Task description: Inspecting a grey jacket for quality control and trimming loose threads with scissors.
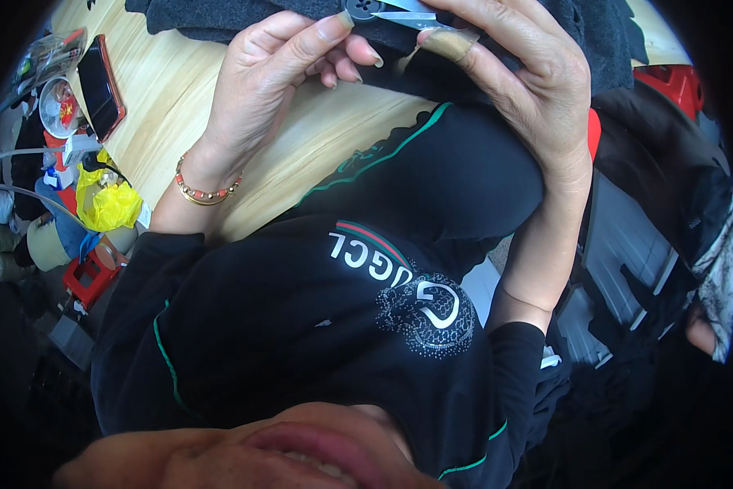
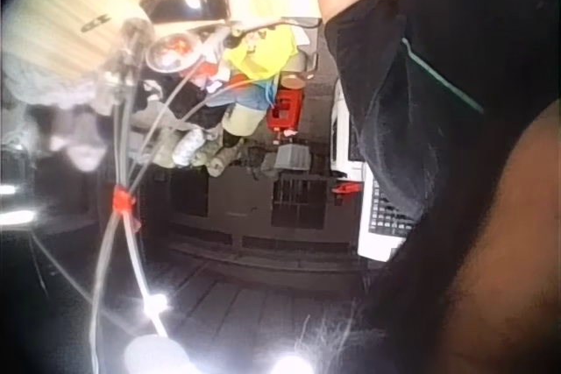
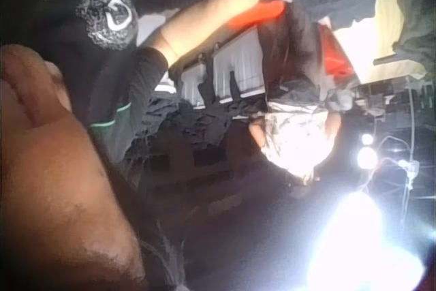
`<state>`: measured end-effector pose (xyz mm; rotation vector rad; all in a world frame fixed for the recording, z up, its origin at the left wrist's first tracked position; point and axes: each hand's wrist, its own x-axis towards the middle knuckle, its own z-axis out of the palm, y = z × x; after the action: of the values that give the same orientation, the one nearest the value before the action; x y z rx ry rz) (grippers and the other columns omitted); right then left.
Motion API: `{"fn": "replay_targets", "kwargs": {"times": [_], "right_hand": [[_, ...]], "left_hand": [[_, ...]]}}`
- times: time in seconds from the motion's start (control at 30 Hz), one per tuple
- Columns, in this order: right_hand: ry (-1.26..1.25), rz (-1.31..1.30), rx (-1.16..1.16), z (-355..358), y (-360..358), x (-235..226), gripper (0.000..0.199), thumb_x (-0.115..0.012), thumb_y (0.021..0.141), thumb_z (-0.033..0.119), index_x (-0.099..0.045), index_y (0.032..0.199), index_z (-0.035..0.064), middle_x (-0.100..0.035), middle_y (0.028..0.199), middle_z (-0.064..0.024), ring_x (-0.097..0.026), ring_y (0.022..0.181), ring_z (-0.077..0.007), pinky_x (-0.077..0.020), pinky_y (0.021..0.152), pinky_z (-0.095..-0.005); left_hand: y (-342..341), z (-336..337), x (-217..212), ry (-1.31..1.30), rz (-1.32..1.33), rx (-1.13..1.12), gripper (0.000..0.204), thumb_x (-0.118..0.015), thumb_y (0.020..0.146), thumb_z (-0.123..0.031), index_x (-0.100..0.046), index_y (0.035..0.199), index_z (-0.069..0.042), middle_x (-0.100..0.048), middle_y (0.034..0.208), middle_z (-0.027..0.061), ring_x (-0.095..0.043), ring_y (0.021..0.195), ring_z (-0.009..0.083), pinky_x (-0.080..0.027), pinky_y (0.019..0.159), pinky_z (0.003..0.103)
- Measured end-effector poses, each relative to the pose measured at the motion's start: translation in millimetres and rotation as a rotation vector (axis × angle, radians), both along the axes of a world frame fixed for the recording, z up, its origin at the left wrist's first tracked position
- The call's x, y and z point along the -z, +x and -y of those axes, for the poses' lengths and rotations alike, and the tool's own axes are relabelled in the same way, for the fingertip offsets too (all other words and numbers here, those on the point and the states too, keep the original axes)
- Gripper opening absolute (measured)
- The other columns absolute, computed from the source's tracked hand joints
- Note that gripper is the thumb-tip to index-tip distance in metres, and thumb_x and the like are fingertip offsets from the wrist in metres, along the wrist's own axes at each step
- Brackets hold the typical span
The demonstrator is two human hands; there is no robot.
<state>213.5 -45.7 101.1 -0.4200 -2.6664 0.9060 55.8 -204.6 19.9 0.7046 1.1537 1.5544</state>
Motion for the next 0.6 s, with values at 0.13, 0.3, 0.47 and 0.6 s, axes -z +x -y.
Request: {"fn": "replay_targets", "kwargs": {"times": [0.13,0.3,0.47,0.6], "right_hand": [[0.012,-0.111,-0.18,-17.6,11.1,17.8,0.034,-0.067,0.083,0.002,-0.067,0.116,-0.0016,-0.064,0.095,-0.0112,-0.062,0.088,-0.0181,-0.0478,0.078,-0.0257],[0.001,-0.124,-0.163,-12.8,6.2,18.9,0.031,-0.068,0.084,0.003,-0.068,0.115,-0.0009,-0.065,0.092,-0.0094,-0.062,0.085,-0.0161,-0.048,0.075,-0.0238],[0.007,-0.139,-0.223,-16.0,2.9,19.5,0.029,-0.067,0.085,0.003,-0.069,0.114,-0.0009,-0.067,0.096,-0.0098,-0.063,0.084,-0.0159,-0.0483,0.073,-0.0237],[0.052,-0.128,-0.258,-16.4,0.0,10.2,0.029,-0.066,0.088,0.004,-0.067,0.116,-0.0012,-0.068,0.104,-0.0097,-0.063,0.088,-0.013,-0.0483,0.078,-0.0225]], "left_hand": [[1.4,-0.8,-1.5,0.002,-0.026,0.019,0.024,-0.054,0.1,-0.022,-0.068,0.091,-0.005,-0.072,0.094,0.0115,-0.064,0.078,0.009,-0.048,0.07,0.02],[3.1,-1.2,-10.3,0.067,-0.083,0.031,0.024,-0.053,0.1,-0.022,-0.068,0.091,-0.004,-0.071,0.095,0.0121,-0.064,0.079,0.009,-0.048,0.071,0.02],[1.7,0.0,-5.1,0.059,-0.028,0.042,0.023,-0.055,0.099,-0.021,-0.069,0.094,-0.003,-0.072,0.095,0.0106,-0.064,0.079,0.0084,-0.049,0.071,0.02],[2.6,-1.7,3.4,0.077,0.032,0.049,0.023,-0.058,0.097,-0.02,-0.068,0.1,0.0,-0.072,0.094,0.0103,-0.065,0.079,0.0103,-0.05,0.071,0.021]]}}
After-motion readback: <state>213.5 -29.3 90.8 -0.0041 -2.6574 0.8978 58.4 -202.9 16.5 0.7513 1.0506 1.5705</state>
